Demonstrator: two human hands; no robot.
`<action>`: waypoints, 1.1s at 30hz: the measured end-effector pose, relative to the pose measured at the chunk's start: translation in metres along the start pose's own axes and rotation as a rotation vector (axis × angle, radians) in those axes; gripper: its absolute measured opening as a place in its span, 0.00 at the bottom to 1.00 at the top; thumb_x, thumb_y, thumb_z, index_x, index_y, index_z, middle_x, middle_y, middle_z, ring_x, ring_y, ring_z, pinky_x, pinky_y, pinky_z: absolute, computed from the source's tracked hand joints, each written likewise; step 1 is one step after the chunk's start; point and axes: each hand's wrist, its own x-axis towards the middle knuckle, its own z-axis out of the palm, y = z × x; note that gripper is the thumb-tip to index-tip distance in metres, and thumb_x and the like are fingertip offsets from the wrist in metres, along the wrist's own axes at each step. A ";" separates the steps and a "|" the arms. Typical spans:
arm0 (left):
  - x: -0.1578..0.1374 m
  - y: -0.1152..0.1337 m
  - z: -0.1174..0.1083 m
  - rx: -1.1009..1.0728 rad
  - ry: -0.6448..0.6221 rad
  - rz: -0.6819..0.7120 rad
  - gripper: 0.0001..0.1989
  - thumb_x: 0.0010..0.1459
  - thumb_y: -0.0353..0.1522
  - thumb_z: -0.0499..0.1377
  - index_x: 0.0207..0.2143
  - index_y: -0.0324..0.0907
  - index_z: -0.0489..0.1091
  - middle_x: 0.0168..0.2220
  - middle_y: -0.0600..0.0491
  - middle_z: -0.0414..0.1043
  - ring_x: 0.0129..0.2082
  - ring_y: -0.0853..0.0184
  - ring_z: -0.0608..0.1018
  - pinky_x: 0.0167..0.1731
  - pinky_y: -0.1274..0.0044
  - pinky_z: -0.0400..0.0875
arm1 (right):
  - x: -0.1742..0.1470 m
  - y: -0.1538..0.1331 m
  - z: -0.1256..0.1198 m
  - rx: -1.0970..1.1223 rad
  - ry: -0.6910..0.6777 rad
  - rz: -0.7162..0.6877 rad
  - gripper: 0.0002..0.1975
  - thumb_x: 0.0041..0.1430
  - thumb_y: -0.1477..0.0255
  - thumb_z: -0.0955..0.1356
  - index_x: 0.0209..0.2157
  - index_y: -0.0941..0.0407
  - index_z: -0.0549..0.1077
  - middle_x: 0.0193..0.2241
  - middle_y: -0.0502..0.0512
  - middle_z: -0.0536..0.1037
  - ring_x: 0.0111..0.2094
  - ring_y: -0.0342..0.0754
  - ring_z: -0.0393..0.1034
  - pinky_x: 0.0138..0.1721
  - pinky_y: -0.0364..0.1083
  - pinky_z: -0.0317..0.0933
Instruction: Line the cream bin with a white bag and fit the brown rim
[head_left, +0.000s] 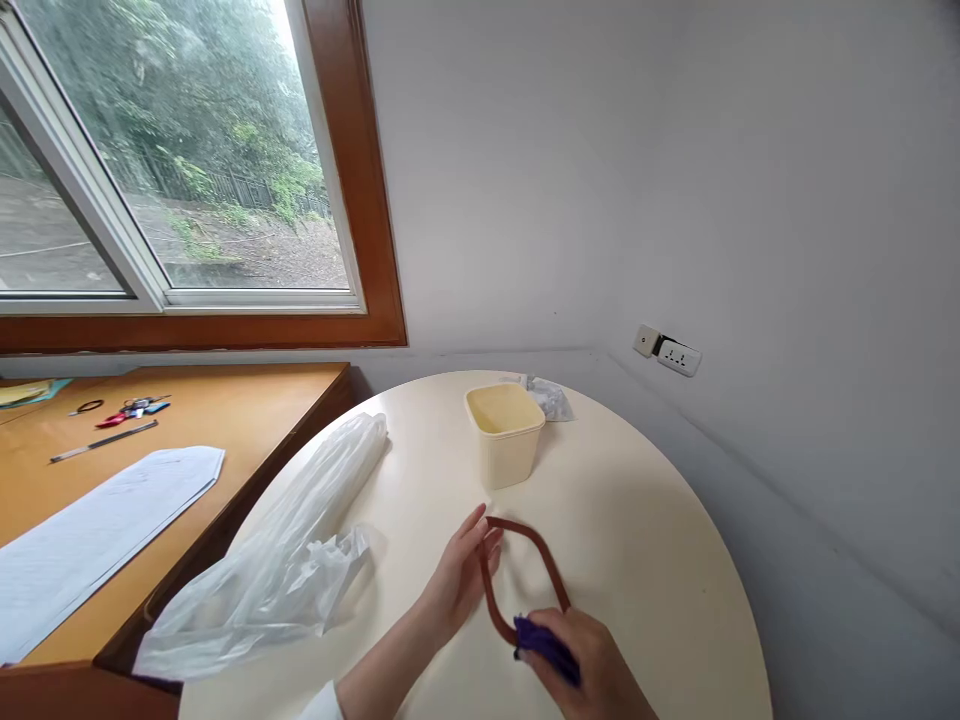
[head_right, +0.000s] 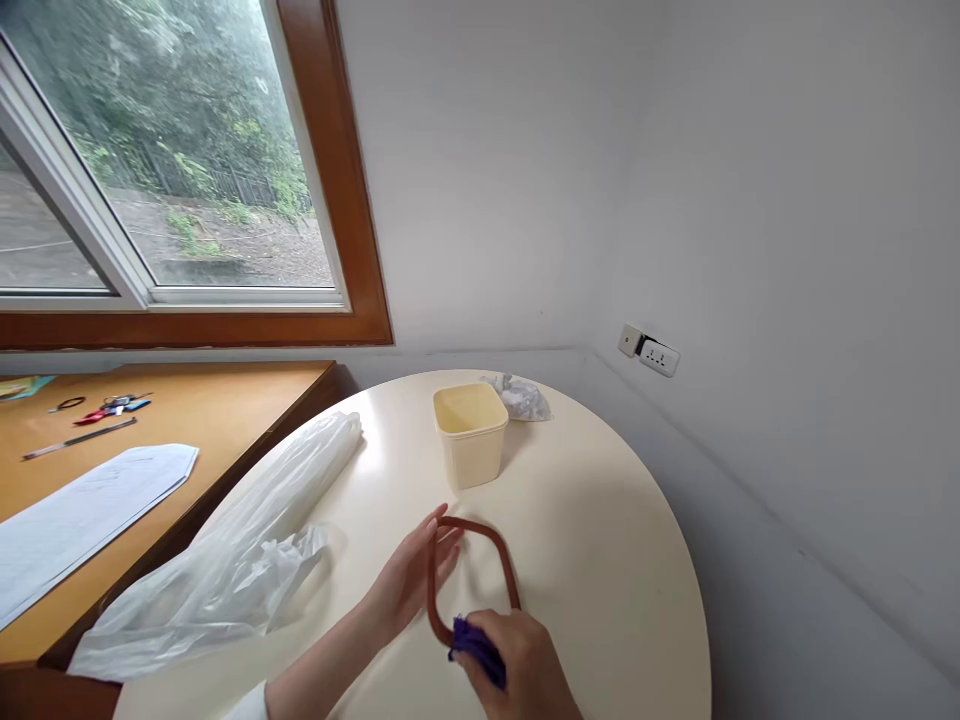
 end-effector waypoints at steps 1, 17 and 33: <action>-0.003 0.002 0.000 -0.074 -0.002 -0.058 0.23 0.52 0.30 0.58 0.51 0.43 0.58 0.49 0.45 0.67 0.52 0.62 0.68 0.50 0.73 0.63 | 0.002 -0.003 0.005 0.011 -0.010 -0.050 0.07 0.51 0.70 0.65 0.34 0.54 0.72 0.27 0.52 0.78 0.27 0.48 0.71 0.31 0.43 0.62; -0.009 0.026 -0.023 -0.355 -0.081 -0.170 0.22 0.40 0.18 0.49 0.38 0.36 0.69 0.45 0.45 0.71 0.49 0.62 0.70 0.47 0.72 0.63 | 0.070 0.016 -0.014 0.542 0.371 0.535 0.22 0.54 0.58 0.63 0.43 0.58 0.71 0.41 0.58 0.76 0.43 0.52 0.70 0.41 0.47 0.64; -0.013 0.037 -0.034 -0.405 -0.060 -0.209 0.23 0.52 0.48 0.54 0.33 0.36 0.71 0.29 0.45 0.75 0.36 0.58 0.77 0.39 0.72 0.70 | 0.099 -0.035 0.088 0.324 -0.031 0.120 0.21 0.59 0.72 0.58 0.54 0.53 0.63 0.54 0.57 0.65 0.58 0.52 0.53 0.57 0.54 0.50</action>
